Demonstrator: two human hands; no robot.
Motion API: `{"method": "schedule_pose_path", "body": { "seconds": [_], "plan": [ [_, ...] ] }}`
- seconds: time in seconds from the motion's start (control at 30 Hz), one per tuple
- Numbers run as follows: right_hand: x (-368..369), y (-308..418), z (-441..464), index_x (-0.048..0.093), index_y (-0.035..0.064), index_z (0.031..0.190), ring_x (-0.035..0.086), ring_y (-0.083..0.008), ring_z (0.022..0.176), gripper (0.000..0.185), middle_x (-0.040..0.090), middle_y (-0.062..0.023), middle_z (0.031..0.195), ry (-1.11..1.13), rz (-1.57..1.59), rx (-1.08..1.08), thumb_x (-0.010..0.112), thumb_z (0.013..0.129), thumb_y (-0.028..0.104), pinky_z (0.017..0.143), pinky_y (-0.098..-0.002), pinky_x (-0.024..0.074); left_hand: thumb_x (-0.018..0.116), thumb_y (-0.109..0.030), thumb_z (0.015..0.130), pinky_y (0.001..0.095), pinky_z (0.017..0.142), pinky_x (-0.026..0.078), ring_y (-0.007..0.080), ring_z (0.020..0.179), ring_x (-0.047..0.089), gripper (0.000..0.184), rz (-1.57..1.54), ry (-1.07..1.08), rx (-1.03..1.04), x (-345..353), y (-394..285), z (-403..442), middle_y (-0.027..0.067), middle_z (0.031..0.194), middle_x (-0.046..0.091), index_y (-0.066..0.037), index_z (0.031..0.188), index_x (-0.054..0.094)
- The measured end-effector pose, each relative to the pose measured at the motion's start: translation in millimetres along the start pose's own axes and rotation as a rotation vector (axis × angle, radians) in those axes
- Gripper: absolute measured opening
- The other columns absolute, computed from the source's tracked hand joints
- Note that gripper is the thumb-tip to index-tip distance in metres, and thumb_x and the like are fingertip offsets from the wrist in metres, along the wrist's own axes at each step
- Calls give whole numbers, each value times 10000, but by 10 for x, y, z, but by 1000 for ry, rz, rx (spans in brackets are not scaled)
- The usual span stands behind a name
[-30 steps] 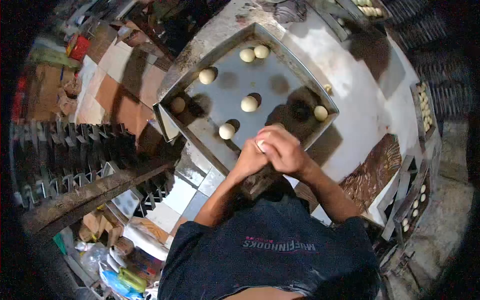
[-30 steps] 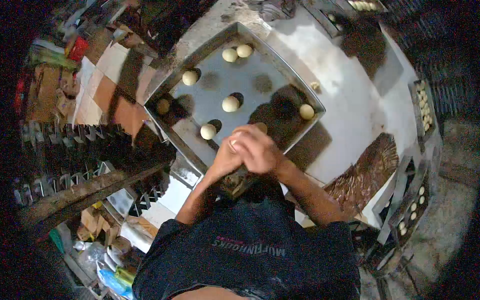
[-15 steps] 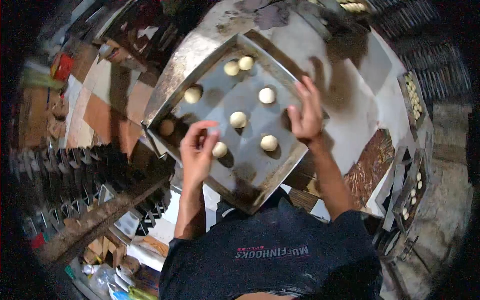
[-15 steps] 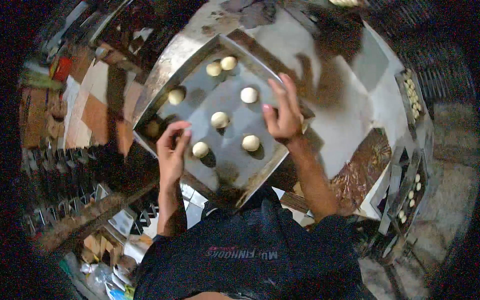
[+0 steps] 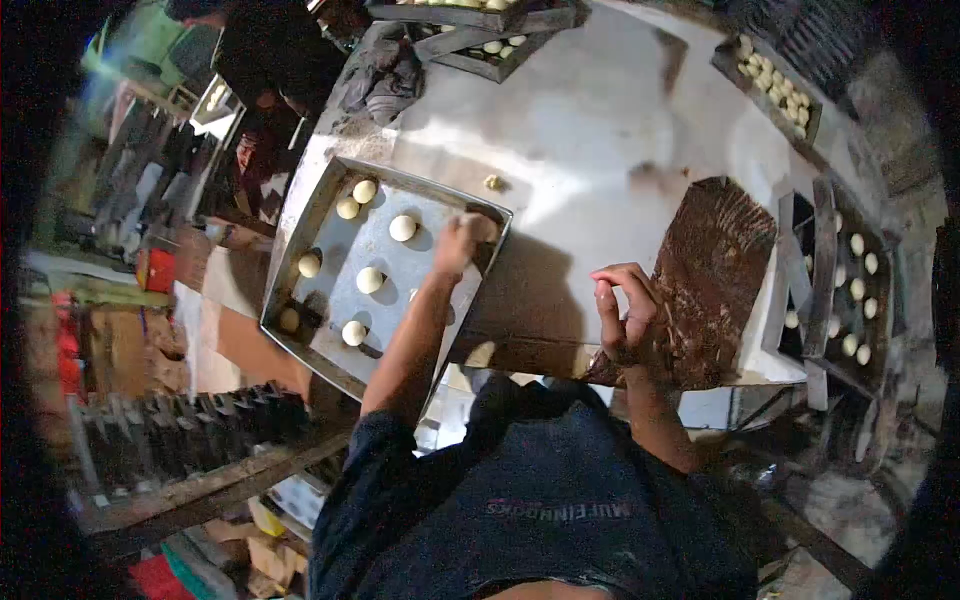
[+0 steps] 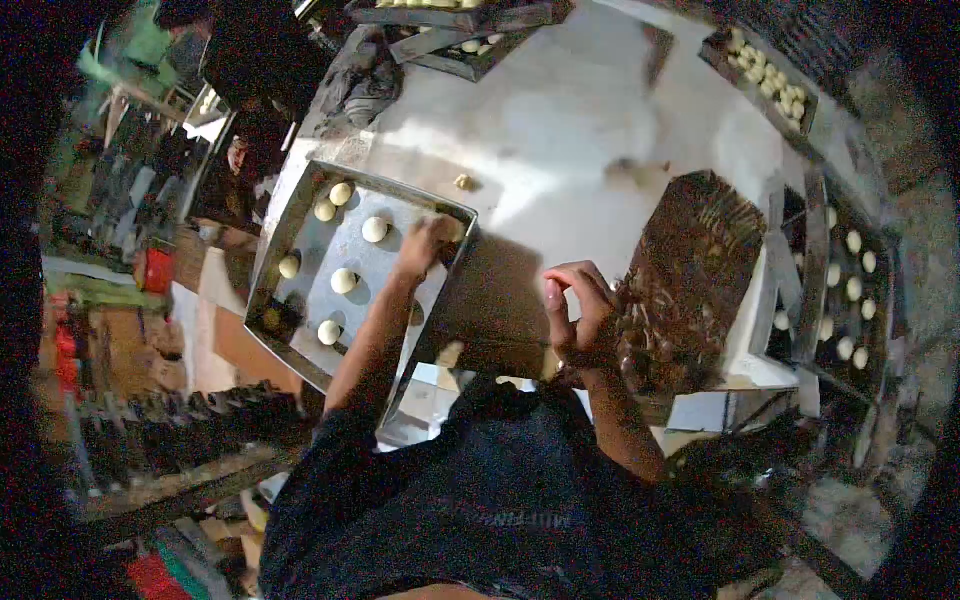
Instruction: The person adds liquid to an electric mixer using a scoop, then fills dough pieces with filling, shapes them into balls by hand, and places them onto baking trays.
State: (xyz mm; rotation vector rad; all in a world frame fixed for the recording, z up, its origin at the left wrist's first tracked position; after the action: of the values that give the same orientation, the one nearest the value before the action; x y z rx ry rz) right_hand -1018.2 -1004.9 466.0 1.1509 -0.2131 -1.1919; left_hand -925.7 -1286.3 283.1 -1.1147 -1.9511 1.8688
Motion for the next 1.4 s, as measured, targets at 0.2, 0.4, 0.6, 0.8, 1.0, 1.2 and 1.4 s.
{"method": "schedule_pose_path", "body": {
  "seconds": [0.2, 0.4, 0.6, 0.8, 1.0, 1.2, 1.4],
  "plan": [
    [286, -376, -361, 598, -29, 1145, 609, -136, 819, 287, 638, -108, 932, 366, 605, 422, 571, 902, 121, 740, -246, 478, 544, 82, 853, 321, 846, 496, 183, 955, 584, 304, -82, -194, 345, 7, -1461, -1456, 99, 1021, 543, -18, 1102, 401],
    [-170, 444, -244, 608, 0, 1149, 635, -184, 893, 419, 636, -126, 1024, 258, 675, -69, 737, 773, 133, 769, -288, 521, 767, -117, 720, 368, 979, 410, 247, 1201, 485, 971, -81, 25, 555, 294, -2127, -2588, 165, 1394, 394, -18, 1462, 149],
    [-463, 1143, -814, 547, 16, 1217, 577, -298, 1083, 458, 493, -193, 1296, 284, 519, -467, 659, 802, 175, 928, -375, 454, 598, -86, 893, 280, 870, 433, 150, 1003, 522, 397, -476, -341, 452, 215, -1933, -3449, 74, 1061, 502, 40, 1259, 507],
    [-455, 1451, -1639, 586, 9, 1120, 625, -324, 925, 283, 636, -164, 1022, 375, 472, -550, 575, 881, 159, 804, -376, 494, 611, -68, 874, 266, 811, 415, 183, 917, 510, 213, -546, -639, 506, 467, -1242, -4486, 84, 1010, 522, 36, 1060, 617],
    [-678, 1671, -2271, 645, -2, 948, 625, -175, 721, 271, 657, -103, 811, 367, 572, -337, 508, 945, 233, 670, -293, 487, 566, -486, 868, 322, 852, 420, 217, 1024, 456, 821, -547, -670, 391, 607, -1269, -5113, 162, 1254, 341, 21, 1401, 201],
    [-372, 1178, -2389, 648, 42, 862, 629, -317, 647, 318, 621, -166, 714, 433, 321, -138, 462, 958, 282, 581, -349, 466, 413, -304, 992, 299, 843, 444, 155, 937, 576, 419, -323, -449, 134, 683, -1302, -5134, 120, 981, 635, 26, 1225, 524],
    [-715, 477, -1989, 615, 24, 881, 486, -305, 956, 402, 513, -176, 896, 349, 329, -89, 405, 958, 357, 864, -402, 380, 455, -302, 989, 262, 791, 472, 111, 904, 574, 379, -1006, -256, -59, 1252, -1265, -4748, 71, 962, 624, 38, 1099, 581]
  ]
}}
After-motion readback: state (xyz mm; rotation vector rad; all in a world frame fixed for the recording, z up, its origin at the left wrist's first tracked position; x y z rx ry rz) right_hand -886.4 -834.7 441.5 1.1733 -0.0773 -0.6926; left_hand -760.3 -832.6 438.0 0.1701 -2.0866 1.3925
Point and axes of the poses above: each hand's wrist, its own z-axis towards the middle knuckle, its own x-axis out of the palm, y = z × x, the point moved 5 cm from there along z, towards the middle knuckle
